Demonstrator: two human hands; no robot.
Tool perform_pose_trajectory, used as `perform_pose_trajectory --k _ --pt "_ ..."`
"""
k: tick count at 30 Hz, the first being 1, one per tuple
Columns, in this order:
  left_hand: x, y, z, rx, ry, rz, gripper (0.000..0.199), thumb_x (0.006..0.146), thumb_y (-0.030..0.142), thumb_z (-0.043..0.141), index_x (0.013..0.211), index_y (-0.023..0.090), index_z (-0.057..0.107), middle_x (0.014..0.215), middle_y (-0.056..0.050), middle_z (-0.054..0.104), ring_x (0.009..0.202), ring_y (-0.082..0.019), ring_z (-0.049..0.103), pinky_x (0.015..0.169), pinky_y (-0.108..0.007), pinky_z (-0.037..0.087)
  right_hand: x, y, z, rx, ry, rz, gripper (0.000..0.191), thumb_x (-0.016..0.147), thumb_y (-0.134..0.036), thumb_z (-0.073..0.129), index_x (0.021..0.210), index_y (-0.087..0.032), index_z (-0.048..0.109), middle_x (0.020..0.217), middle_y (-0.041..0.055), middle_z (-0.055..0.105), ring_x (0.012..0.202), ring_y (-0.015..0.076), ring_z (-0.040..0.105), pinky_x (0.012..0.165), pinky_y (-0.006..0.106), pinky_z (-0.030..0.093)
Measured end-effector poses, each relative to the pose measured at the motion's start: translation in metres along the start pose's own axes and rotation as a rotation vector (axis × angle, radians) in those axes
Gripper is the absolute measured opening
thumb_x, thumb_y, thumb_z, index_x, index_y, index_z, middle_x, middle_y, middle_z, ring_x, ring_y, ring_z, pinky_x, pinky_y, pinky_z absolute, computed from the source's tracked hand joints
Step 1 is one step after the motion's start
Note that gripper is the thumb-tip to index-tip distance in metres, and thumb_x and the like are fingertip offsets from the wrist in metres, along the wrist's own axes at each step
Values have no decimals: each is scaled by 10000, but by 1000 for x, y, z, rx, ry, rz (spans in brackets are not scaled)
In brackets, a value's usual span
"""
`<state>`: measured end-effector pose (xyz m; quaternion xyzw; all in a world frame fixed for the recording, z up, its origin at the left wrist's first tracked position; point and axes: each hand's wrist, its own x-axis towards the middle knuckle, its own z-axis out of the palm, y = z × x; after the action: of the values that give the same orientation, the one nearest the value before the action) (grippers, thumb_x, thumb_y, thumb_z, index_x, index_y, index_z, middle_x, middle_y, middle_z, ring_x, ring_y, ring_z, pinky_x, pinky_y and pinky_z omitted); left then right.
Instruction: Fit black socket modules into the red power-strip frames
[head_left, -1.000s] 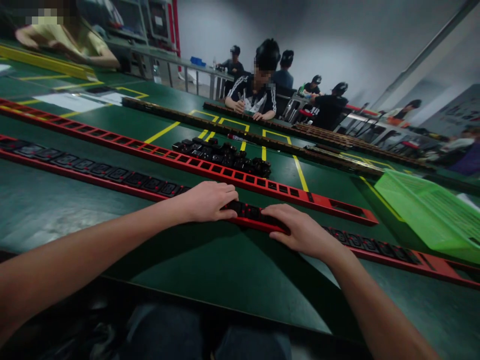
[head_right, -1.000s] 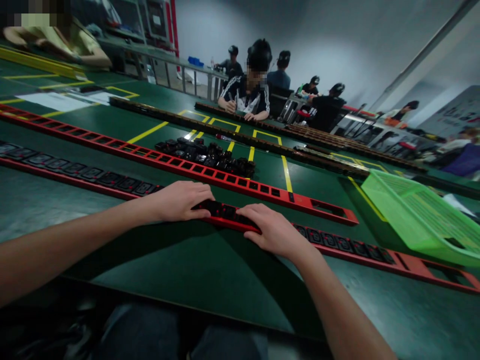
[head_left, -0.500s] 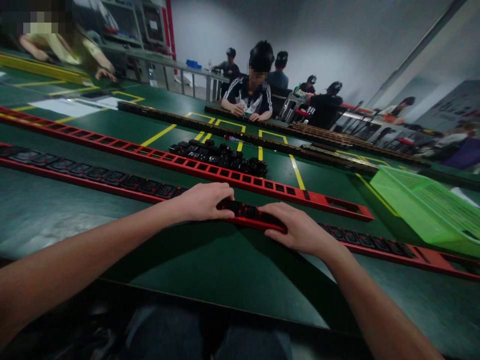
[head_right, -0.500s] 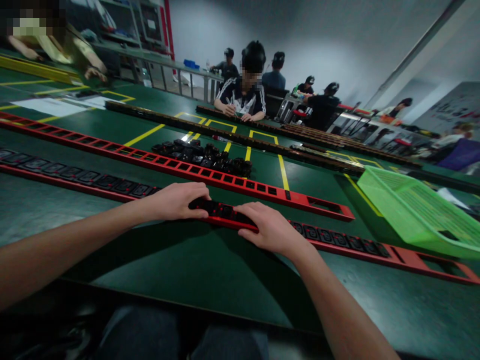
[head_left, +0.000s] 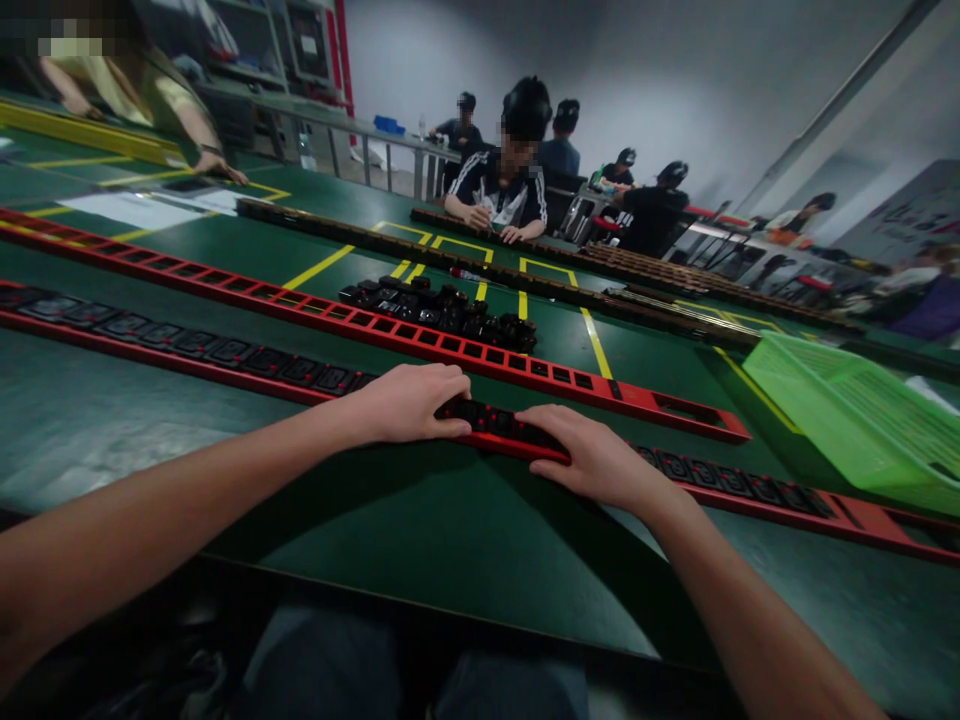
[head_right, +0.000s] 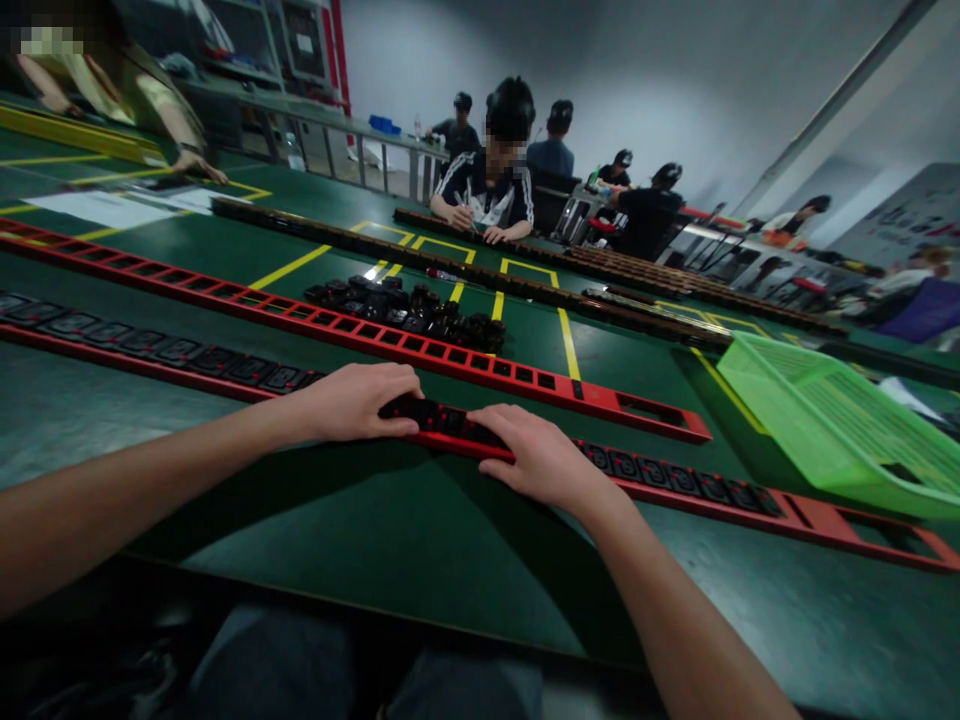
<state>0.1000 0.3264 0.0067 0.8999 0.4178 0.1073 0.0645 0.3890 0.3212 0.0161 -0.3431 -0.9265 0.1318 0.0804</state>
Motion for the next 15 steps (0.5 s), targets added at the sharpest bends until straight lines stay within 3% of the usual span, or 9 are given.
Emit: perform_pose_trajectory --k 15 --pt "2 -1 1 -11 -8 5 299 911 436 607 1058 176 583 1052 -51 629 951 -227 615 752 -311 455 -2 2 0 -9 -15 -17 553 883 -204 651 1412 -240 493 1380 80 587 1250 249 564 1078 434 459"
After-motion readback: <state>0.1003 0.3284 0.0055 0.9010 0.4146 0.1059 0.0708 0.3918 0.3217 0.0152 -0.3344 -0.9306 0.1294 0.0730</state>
